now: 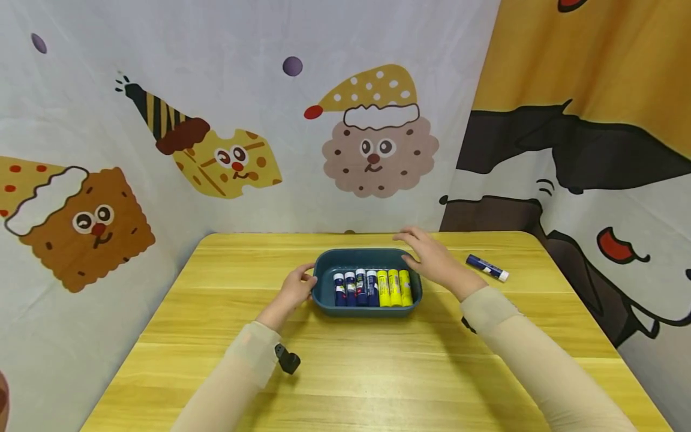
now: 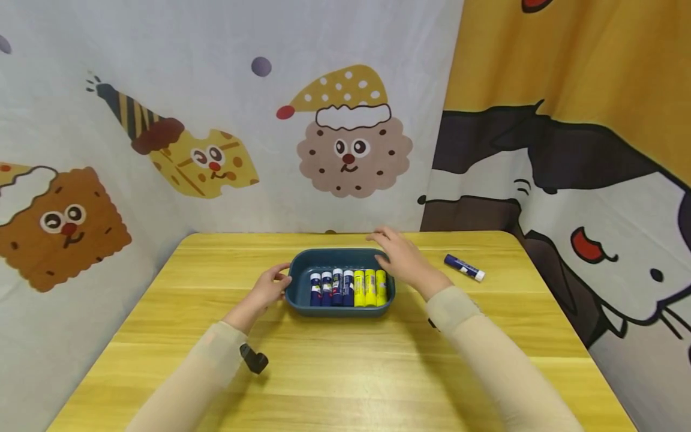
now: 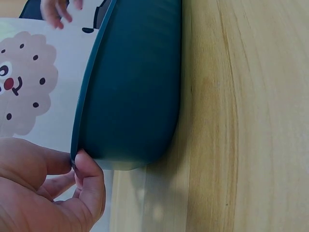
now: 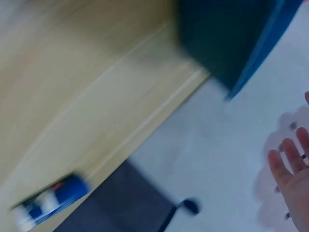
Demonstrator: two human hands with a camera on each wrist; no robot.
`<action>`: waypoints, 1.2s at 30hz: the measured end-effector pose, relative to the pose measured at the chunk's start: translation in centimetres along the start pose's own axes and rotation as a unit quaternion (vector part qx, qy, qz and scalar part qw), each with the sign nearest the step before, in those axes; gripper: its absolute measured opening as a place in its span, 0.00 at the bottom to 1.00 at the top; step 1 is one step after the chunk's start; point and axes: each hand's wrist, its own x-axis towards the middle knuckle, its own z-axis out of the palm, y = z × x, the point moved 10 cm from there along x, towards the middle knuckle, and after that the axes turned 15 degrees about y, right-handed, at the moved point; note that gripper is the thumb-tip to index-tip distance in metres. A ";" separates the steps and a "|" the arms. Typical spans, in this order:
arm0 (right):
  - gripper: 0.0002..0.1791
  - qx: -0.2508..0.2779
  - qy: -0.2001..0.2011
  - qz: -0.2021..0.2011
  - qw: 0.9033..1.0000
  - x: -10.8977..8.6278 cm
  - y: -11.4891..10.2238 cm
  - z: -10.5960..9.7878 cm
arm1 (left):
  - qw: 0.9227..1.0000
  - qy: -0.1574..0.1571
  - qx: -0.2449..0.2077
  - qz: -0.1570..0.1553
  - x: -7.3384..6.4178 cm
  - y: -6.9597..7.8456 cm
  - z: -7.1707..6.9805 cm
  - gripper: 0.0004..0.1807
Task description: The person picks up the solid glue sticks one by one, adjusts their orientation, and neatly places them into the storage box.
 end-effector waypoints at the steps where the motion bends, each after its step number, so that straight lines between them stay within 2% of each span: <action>1: 0.27 -0.010 0.003 -0.007 1.000 -0.4 0.7 -0.3 | 1.000 0.000 -0.001 0.002 0.0 0.0 0.0 0.23; 7: 0.30 -0.062 0.004 -0.019 0.998 -3.5 5.6 -1.5 | 1.000 0.002 -0.006 0.010 -0.1 0.2 -0.2 0.23; 10: 0.31 -0.077 -0.001 -0.011 0.997 -5.0 8.2 -1.8 | 1.000 0.002 -0.006 0.007 -0.1 0.3 -0.2 0.23; 15: 0.30 -0.095 -0.047 0.048 0.993 -7.3 12.4 -1.7 | 1.000 0.004 -0.003 -0.002 -0.2 0.2 -0.3 0.23; 21: 0.31 -0.122 -0.100 0.125 0.980 -9.6 16.5 -1.3 | 1.000 0.006 -0.007 0.002 -0.3 0.3 -0.3 0.23; 25: 0.31 -0.129 -0.117 0.160 0.972 -10.6 18.2 -1.1 | 1.000 0.008 -0.009 0.001 -0.3 0.3 -0.2 0.23; 31: 0.29 -0.125 -0.137 0.210 0.960 -11.5 19.3 -0.9 | 1.000 0.010 -0.010 0.000 -0.3 0.3 -0.3 0.23; 36: 0.28 -0.121 -0.147 0.230 0.954 -11.7 19.7 -0.6 | 1.000 0.007 -0.006 -0.005 -0.3 0.2 -0.2 0.23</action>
